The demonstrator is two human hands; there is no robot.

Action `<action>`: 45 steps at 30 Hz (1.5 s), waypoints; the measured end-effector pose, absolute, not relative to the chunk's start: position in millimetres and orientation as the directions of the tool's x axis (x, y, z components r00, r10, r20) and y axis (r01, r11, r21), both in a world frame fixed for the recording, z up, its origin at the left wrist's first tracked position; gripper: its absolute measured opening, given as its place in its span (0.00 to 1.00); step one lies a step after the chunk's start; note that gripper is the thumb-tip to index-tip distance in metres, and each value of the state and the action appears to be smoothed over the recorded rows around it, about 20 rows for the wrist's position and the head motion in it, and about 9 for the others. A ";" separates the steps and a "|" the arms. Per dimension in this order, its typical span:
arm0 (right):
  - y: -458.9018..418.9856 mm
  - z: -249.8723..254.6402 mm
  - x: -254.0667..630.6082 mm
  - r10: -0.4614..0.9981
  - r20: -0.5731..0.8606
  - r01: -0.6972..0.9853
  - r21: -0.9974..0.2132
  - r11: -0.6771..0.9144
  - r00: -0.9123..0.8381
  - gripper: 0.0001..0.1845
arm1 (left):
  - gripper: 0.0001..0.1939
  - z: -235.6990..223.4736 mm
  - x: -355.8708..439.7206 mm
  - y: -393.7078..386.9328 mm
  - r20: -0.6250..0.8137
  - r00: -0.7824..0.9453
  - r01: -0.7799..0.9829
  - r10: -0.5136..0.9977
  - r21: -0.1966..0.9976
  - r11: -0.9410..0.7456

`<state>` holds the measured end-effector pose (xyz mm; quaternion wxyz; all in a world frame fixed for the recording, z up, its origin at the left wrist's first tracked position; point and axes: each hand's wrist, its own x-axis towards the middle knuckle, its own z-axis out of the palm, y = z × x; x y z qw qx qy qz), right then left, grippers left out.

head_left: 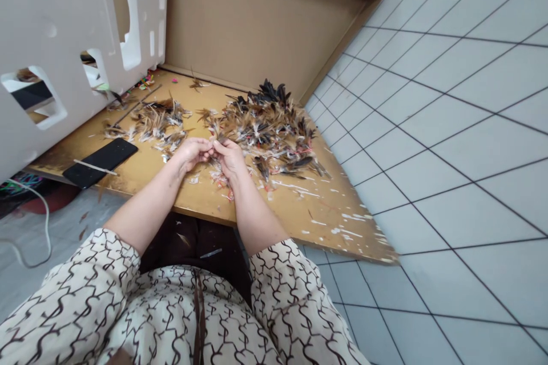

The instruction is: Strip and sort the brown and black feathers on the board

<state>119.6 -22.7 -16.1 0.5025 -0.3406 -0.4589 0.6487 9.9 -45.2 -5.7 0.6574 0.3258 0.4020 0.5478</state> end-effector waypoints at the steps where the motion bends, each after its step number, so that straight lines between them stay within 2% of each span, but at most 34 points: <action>1: -22.6 -16.2 119.7 0.964 0.017 -0.335 -0.939 -0.075 -0.264 0.06 | 0.10 -5.8 9.7 -45.3 -0.173 0.087 -0.457 0.981 0.868 0.194; 7: -22.7 -15.6 120.2 0.978 -0.019 -0.352 -0.932 -0.093 -0.207 0.10 | 0.09 -4.7 10.1 -48.6 -0.182 0.111 -0.413 0.977 0.886 0.211; 11: -23.2 -14.4 119.8 0.981 -0.035 -0.365 -0.925 -0.104 -0.191 0.09 | 0.07 -4.1 10.3 -50.7 -0.153 0.120 -0.407 0.981 0.893 0.190; 24: -26.3 -9.1 117.7 0.968 -0.071 -0.393 -0.905 -0.165 -0.242 0.07 | 0.10 -5.0 8.4 -48.1 -0.146 0.089 -0.404 0.985 0.899 0.170; 32: -19.7 -15.3 118.9 0.976 -0.043 -0.345 -0.931 -0.116 -0.213 0.06 | 0.09 -3.6 10.9 -48.5 -0.123 0.029 -0.327 0.992 0.937 0.126; 36: -16.2 -11.7 121.8 0.989 -0.029 -0.394 -0.915 -0.085 -0.146 0.09 | 0.09 -2.3 11.5 -49.6 -0.132 0.019 -0.297 0.991 0.946 0.132; 40: -11.1 -8.8 131.4 0.999 0.015 -0.423 -0.906 -0.007 -0.049 0.08 | 0.09 -2.5 10.6 -48.6 -0.135 -0.014 -0.306 0.991 0.944 0.124; 45: -0.8 -7.8 152.6 0.999 0.028 -0.360 -0.933 0.020 -0.016 0.06 | 0.07 -5.1 7.5 -43.4 -0.155 -0.093 -0.361 0.983 0.926 0.112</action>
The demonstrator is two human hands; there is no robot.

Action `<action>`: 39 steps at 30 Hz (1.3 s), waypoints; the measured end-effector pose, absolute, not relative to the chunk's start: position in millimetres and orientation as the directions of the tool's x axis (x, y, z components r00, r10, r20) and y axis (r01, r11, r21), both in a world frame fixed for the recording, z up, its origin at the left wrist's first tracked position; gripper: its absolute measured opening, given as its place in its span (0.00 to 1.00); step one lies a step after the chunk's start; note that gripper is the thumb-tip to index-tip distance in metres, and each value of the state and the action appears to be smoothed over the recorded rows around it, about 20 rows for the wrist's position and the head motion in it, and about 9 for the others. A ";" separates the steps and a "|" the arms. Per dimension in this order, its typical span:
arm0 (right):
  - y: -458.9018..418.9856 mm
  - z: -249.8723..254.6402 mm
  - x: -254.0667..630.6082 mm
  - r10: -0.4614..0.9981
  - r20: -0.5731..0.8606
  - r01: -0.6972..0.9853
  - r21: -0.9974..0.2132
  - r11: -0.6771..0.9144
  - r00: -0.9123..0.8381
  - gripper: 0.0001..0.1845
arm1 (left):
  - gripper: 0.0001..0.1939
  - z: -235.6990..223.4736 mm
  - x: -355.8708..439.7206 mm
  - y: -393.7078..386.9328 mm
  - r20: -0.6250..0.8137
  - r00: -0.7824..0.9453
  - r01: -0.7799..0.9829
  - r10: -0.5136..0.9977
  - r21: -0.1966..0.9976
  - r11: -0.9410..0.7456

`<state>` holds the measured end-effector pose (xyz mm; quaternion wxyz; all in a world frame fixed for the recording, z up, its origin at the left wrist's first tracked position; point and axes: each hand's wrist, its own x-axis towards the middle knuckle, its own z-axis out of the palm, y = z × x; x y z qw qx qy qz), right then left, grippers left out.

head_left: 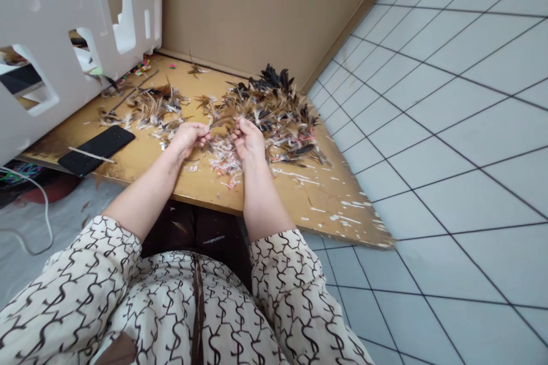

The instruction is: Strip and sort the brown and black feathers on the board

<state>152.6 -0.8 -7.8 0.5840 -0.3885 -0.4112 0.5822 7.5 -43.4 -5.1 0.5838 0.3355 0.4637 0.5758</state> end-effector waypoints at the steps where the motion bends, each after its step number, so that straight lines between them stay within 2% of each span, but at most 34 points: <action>1: 0.8 -6.1 156.5 1.000 0.014 -0.342 -0.940 0.014 0.003 0.06 | 0.08 -5.8 6.9 -42.2 -0.163 -0.107 -0.378 0.981 0.919 0.111; 4: 2.8 3.2 164.9 0.999 0.039 -0.251 -0.967 0.044 0.023 0.08 | 0.08 -7.9 5.5 -39.1 -0.180 -0.122 -0.415 0.976 0.903 0.115; 8: -2.2 12.1 172.4 0.981 0.183 -0.009 -0.983 0.182 -0.071 0.07 | 0.06 -9.8 5.0 -36.6 -0.167 -0.111 -0.423 0.980 0.900 0.106; 10: -7.3 10.5 178.0 0.969 0.202 0.058 -0.976 0.212 -0.144 0.05 | 0.06 -10.2 4.8 -36.0 -0.167 -0.115 -0.419 0.979 0.902 0.105; 15: -17.4 2.7 198.6 0.965 0.137 0.201 -0.962 0.184 -0.224 0.04 | 0.06 -10.5 3.5 -36.2 -0.172 -0.113 -0.412 0.979 0.904 0.111; 19: -15.4 1.9 207.5 0.965 0.142 0.305 -0.930 0.206 -0.219 0.06 | 0.07 -10.1 2.5 -38.0 -0.165 -0.107 -0.405 0.980 0.908 0.108; 27: -10.3 -4.7 201.1 0.962 0.060 0.602 -0.769 0.214 -0.265 0.08 | 0.08 -7.1 2.9 -40.8 -0.169 -0.092 -0.406 0.981 0.906 0.118; 33: -12.9 -0.2 202.7 0.971 0.189 0.611 -0.755 0.238 -0.144 0.06 | 0.08 -6.4 4.0 -41.6 -0.171 -0.079 -0.391 0.982 0.912 0.127; 39: -16.6 3.5 205.5 0.964 0.031 0.674 -0.708 0.209 -0.265 0.04 | 0.10 -4.7 4.5 -42.5 -0.185 -0.091 -0.391 0.978 0.910 0.136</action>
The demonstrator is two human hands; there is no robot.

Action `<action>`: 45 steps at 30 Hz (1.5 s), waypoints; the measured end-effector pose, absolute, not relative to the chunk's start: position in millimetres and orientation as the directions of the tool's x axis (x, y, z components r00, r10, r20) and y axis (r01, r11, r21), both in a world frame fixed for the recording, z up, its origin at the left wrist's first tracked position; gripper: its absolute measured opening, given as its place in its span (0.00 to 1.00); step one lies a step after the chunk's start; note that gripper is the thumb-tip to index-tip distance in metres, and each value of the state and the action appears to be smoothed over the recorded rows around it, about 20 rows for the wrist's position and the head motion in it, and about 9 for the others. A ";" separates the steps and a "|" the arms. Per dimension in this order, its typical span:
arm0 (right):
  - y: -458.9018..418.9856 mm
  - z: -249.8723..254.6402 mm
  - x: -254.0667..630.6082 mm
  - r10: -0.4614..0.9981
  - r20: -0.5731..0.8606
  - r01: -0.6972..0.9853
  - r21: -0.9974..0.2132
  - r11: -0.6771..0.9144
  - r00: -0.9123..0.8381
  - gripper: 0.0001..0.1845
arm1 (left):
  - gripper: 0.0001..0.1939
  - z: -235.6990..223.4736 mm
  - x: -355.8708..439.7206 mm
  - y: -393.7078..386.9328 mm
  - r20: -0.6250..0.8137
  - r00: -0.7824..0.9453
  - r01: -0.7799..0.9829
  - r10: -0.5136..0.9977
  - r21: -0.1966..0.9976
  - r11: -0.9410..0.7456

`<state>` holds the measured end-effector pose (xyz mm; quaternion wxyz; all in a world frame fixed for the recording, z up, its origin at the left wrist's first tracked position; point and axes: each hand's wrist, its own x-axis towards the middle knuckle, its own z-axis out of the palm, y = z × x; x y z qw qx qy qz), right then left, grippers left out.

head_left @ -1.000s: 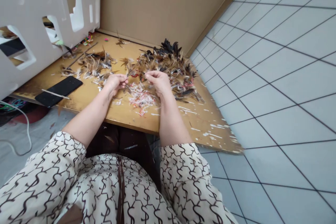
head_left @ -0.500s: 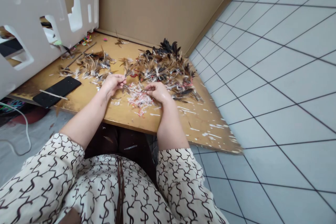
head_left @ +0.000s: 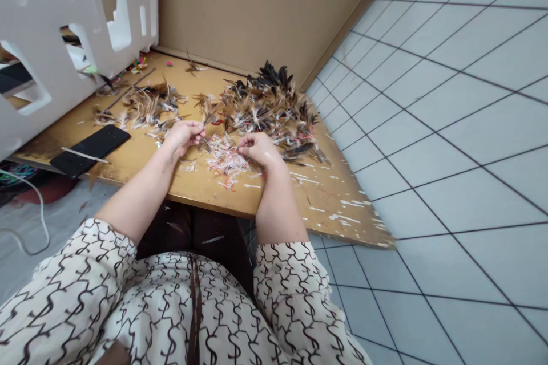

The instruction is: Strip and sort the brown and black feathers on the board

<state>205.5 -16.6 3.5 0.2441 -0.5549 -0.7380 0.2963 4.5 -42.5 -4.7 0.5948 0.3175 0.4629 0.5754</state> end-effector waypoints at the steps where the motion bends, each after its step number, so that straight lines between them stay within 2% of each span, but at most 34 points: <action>1: -16.8 3.6 205.2 0.962 0.015 0.697 -0.686 0.209 -0.273 0.05 | 0.10 -4.4 4.7 -42.7 -0.186 -0.086 -0.390 0.979 0.910 0.139; 6: -14.5 -0.1 200.3 0.944 0.007 0.790 -0.545 0.281 -0.331 0.08 | 0.11 -3.4 5.2 -43.8 -0.182 -0.082 -0.384 0.980 0.913 0.138; 8: -13.2 -2.2 198.7 0.943 0.038 0.795 -0.528 0.299 -0.330 0.08 | 0.11 -3.0 5.3 -44.1 -0.179 -0.084 -0.384 0.980 0.914 0.134; 11: -11.3 -3.6 198.4 0.959 0.137 0.727 -0.627 0.278 -0.248 0.06 | 0.11 -3.0 5.2 -44.1 -0.172 -0.086 -0.384 0.981 0.915 0.127; 15: -9.4 -1.5 198.7 0.961 0.253 0.514 -0.812 0.275 -0.115 0.02 | 0.10 -4.9 5.1 -42.8 -0.167 -0.094 -0.387 0.981 0.914 0.119; 18: -9.4 0.4 196.8 0.963 0.267 0.398 -0.880 0.259 -0.037 0.04 | 0.09 -6.9 4.7 -41.3 -0.162 -0.094 -0.400 0.982 0.910 0.112; 21: -11.6 1.0 193.6 0.963 0.266 0.298 -0.917 0.265 -0.039 0.05 | 0.08 -7.8 4.6 -40.7 -0.154 -0.083 -0.419 0.984 0.902 0.106; 28: -17.9 -2.4 181.7 0.932 0.334 0.190 -0.915 0.356 -0.141 0.07 | 0.07 -7.0 8.6 -44.7 -0.069 0.074 -0.465 0.995 0.880 0.095; 35: -20.8 -4.6 167.0 0.913 0.352 0.250 -0.883 0.397 -0.204 0.04 | 0.08 -10.0 11.3 -45.2 -0.050 0.212 -0.430 0.976 0.892 0.139; 39: -22.0 -4.0 162.0 0.909 0.356 0.306 -0.859 0.410 -0.219 0.03 | 0.07 -10.2 11.6 -44.7 -0.061 0.224 -0.419 0.973 0.895 0.153; 45: -24.8 -4.6 155.2 0.922 0.321 0.264 -0.890 0.373 -0.218 0.01 | 0.05 -10.8 11.6 -44.2 -0.112 0.231 -0.363 0.967 0.912 0.192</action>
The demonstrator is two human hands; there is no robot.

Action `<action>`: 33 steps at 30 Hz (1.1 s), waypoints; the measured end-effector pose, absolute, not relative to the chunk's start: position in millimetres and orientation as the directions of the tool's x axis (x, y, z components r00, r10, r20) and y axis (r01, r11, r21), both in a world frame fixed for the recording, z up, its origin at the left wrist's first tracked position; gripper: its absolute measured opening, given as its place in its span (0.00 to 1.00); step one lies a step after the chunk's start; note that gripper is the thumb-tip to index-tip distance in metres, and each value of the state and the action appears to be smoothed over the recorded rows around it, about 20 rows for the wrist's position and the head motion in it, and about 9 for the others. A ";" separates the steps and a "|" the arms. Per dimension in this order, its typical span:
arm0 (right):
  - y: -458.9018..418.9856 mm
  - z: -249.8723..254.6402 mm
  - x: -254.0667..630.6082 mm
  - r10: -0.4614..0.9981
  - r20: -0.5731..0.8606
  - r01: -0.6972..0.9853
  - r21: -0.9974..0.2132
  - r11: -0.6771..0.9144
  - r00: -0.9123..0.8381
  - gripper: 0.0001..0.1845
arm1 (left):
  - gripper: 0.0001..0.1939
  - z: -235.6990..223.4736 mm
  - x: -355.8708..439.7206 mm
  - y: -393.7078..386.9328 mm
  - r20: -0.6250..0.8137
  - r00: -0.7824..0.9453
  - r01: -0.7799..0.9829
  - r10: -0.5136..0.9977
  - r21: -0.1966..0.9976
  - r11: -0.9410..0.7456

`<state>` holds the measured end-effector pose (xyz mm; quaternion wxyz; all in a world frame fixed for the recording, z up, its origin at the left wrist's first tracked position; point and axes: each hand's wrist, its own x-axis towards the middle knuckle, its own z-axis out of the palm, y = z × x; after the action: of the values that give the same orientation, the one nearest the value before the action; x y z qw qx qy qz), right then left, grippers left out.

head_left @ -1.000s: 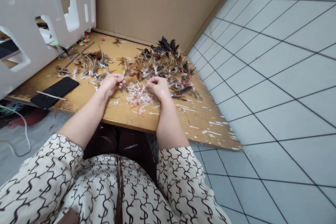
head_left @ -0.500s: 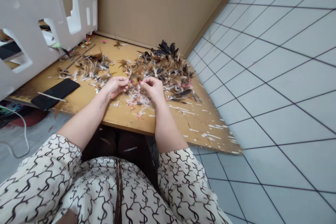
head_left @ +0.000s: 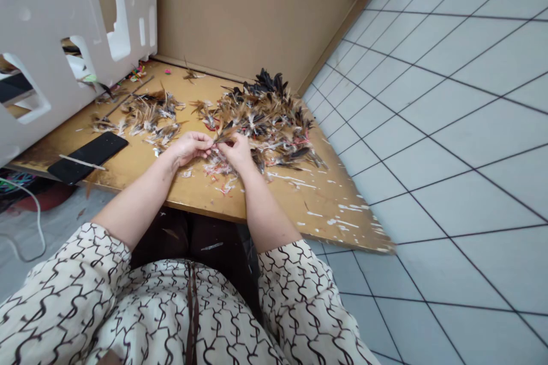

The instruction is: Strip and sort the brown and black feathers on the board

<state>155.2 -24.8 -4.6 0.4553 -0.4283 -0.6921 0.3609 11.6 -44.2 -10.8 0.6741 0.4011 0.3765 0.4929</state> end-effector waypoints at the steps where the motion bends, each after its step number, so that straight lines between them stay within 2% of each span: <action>1: -25.4 -4.6 154.5 0.926 0.311 0.261 -0.895 0.361 -0.213 0.01 | 0.05 -10.6 11.5 -44.3 -0.116 0.227 -0.357 0.967 0.914 0.194; 4: -26.1 -5.4 154.1 0.933 0.306 0.214 -0.914 0.344 -0.190 0.02 | 0.07 -9.2 11.1 -44.5 -0.101 0.202 -0.375 0.974 0.911 0.172; 7: -25.0 -7.8 155.2 0.949 0.266 0.105 -0.952 0.286 -0.170 0.08 | 0.07 -8.2 10.8 -44.4 -0.090 0.164 -0.401 0.982 0.904 0.150; 12: -26.4 -12.1 154.9 0.944 0.102 -0.021 -0.995 0.100 -0.315 0.18 | 0.07 -8.4 11.1 -43.6 -0.096 0.121 -0.427 0.988 0.894 0.139; 19: -26.4 -12.7 154.8 0.956 0.074 0.014 -0.997 0.081 -0.285 0.12 | 0.08 -5.0 11.4 -45.4 -0.077 0.089 -0.472 0.993 0.875 0.110; 24: -23.8 -11.3 154.6 0.958 0.043 0.003 -0.999 0.046 -0.283 0.11 | 0.09 -2.7 12.0 -46.9 -0.094 0.077 -0.468 0.993 0.876 0.119; 33: -20.6 -8.4 158.3 0.976 -0.011 -0.123 -0.992 -0.038 -0.217 0.11 | 0.06 -5.4 10.5 -44.9 -0.105 0.029 -0.423 0.994 0.900 0.107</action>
<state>158.3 -20.6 -8.4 0.4671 -0.4164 -0.5124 0.5881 10.5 -44.9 -5.4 0.6245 0.3529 0.4047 0.5672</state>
